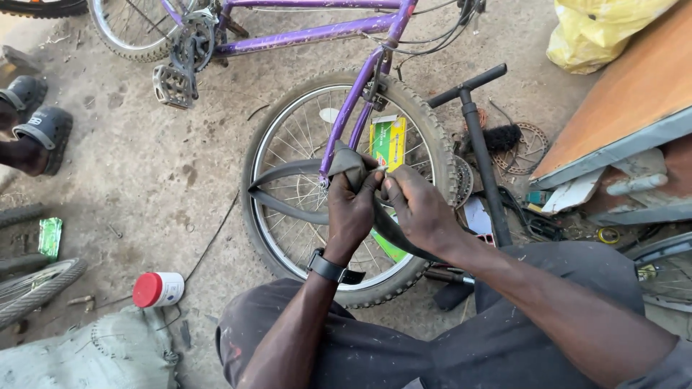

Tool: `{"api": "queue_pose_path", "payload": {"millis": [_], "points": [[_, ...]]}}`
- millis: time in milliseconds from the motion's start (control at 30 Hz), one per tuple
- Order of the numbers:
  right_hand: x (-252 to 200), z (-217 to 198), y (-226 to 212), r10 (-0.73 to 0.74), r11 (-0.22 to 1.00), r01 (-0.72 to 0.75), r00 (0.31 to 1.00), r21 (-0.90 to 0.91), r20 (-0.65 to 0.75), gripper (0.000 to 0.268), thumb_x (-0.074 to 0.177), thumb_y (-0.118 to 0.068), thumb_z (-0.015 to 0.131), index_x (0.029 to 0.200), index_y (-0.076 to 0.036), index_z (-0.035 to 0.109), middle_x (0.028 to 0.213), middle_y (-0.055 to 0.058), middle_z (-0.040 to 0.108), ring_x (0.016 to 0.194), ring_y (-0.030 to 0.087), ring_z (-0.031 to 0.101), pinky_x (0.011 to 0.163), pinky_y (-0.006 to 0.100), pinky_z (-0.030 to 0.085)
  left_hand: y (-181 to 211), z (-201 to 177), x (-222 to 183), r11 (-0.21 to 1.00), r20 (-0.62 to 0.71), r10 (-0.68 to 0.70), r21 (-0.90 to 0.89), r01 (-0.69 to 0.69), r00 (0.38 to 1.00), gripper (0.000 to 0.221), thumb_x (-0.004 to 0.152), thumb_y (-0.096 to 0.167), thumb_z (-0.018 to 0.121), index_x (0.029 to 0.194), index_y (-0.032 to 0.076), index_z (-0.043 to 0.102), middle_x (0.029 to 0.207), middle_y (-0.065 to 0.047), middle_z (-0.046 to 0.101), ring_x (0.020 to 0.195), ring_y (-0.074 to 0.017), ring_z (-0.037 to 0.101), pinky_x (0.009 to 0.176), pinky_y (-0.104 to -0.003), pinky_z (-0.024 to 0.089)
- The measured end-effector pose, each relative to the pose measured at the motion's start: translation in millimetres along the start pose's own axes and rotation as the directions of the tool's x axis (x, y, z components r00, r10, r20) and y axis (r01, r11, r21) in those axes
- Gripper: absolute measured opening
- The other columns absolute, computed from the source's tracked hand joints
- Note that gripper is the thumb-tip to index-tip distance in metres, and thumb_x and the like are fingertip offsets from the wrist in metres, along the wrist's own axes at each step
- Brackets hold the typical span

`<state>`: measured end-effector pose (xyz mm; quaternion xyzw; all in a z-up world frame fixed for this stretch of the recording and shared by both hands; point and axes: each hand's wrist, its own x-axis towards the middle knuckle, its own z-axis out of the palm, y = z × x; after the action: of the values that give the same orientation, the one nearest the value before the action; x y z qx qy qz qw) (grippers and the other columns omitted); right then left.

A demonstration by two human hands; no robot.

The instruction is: Removing an inner tube from a bicycle wheel by prying the tire bead and pulling the tube out.

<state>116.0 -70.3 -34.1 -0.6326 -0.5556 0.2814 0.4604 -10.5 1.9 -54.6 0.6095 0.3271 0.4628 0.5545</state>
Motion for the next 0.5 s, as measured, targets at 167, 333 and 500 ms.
{"api": "queue_pose_path", "payload": {"millis": [167,333,500], "points": [[19,-5,43,-0.544,0.743,0.484,0.839,-0.462,0.006,0.017,0.104,-0.015,0.062,0.090,-0.005,0.063,0.080,0.008,0.057,0.078,0.035,0.065,0.060,0.041,0.055,10,5,0,0.952,0.001,-0.002,0.306,0.001,1.000,0.008,0.095,0.005,0.069,0.096,-0.002,0.071,0.070,-0.017,0.069,0.066,-0.0244,0.070,0.066,-0.038,0.054],[31,-18,53,-0.625,0.630,0.579,0.773,-0.518,0.105,0.023,0.098,-0.019,0.068,0.080,-0.009,0.057,0.077,0.005,0.052,0.076,0.032,0.064,0.062,0.041,0.054,-20,-3,-1,0.847,0.180,-0.147,0.530,0.030,0.973,0.009,0.089,0.006,0.065,0.093,0.001,0.073,0.078,-0.023,0.069,0.080,-0.0472,0.070,0.068,-0.050,0.054],[22,-27,49,-0.556,0.728,0.507,0.830,-0.462,0.034,0.021,0.089,-0.015,0.074,0.079,-0.008,0.057,0.074,0.007,0.054,0.073,0.033,0.066,0.062,0.044,0.054,4,12,3,0.798,0.312,-0.264,0.602,0.025,0.912,0.015,0.088,0.011,0.066,0.095,0.005,0.078,0.070,-0.014,0.070,0.069,-0.0330,0.071,0.061,-0.043,0.051]]}}
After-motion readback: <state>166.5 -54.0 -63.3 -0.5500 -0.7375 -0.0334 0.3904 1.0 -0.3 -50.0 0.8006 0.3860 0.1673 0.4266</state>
